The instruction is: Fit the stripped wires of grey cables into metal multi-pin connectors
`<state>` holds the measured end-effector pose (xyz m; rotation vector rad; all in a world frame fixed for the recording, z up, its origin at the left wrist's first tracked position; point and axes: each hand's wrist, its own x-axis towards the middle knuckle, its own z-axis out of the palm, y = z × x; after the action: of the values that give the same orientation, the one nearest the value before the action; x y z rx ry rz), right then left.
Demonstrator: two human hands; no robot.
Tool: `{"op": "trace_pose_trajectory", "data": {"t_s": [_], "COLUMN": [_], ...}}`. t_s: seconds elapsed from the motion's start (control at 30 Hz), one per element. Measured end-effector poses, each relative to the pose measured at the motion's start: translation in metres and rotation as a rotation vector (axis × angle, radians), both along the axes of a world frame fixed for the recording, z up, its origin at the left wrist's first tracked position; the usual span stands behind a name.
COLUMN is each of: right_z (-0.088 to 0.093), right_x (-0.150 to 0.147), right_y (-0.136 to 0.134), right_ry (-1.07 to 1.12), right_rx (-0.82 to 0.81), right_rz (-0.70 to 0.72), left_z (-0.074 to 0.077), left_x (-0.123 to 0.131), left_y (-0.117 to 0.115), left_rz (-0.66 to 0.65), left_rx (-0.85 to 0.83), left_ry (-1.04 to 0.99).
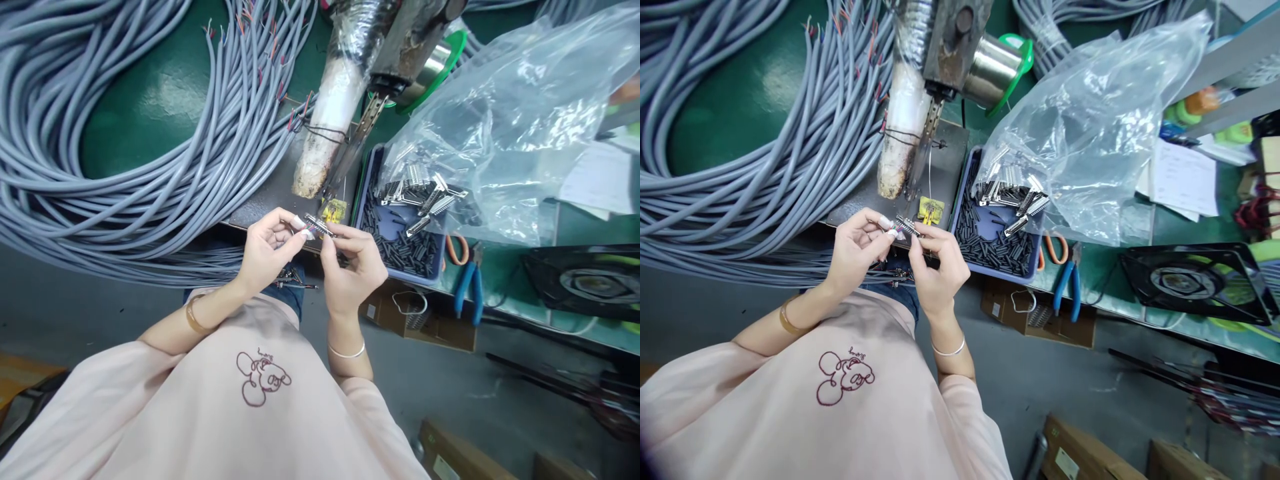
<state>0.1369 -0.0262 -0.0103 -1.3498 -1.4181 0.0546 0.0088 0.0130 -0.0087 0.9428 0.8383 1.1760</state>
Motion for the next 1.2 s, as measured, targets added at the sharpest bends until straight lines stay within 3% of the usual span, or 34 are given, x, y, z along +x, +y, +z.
{"op": "trace_pose_trajectory", "data": {"t_s": [0.17, 0.53, 0.8, 0.9, 1.07, 1.2], "right_z": [0.001, 0.0, -0.004, -0.004, -0.006, -0.006], "right_x": [-0.003, 0.001, 0.003, 0.003, 0.003, 0.001], "right_y": [-0.002, -0.002, -0.005, -0.006, -0.006, -0.006], "right_ry": [0.13, -0.317, -0.401, -0.333, -0.032, 0.071], "right_rx": [-0.122, 0.108, 0.105, 0.086, -0.008, -0.059], "right_rz": [-0.004, -0.007, 0.012, 0.019, 0.014, 0.012], "left_z": [0.001, -0.003, 0.001, 0.002, 0.003, 0.003], "left_x": [-0.003, -0.001, -0.005, -0.007, -0.01, -0.009], "left_y": [-0.002, 0.0, 0.009, 0.008, 0.004, 0.004], "left_rz": [-0.009, 0.08, -0.088, -0.094, -0.187, -0.144], "left_rx": [-0.005, -0.007, -0.192, -0.226, -0.167, -0.123], "left_ry": [-0.025, 0.116, -0.088, -0.132, -0.066, -0.033]}}
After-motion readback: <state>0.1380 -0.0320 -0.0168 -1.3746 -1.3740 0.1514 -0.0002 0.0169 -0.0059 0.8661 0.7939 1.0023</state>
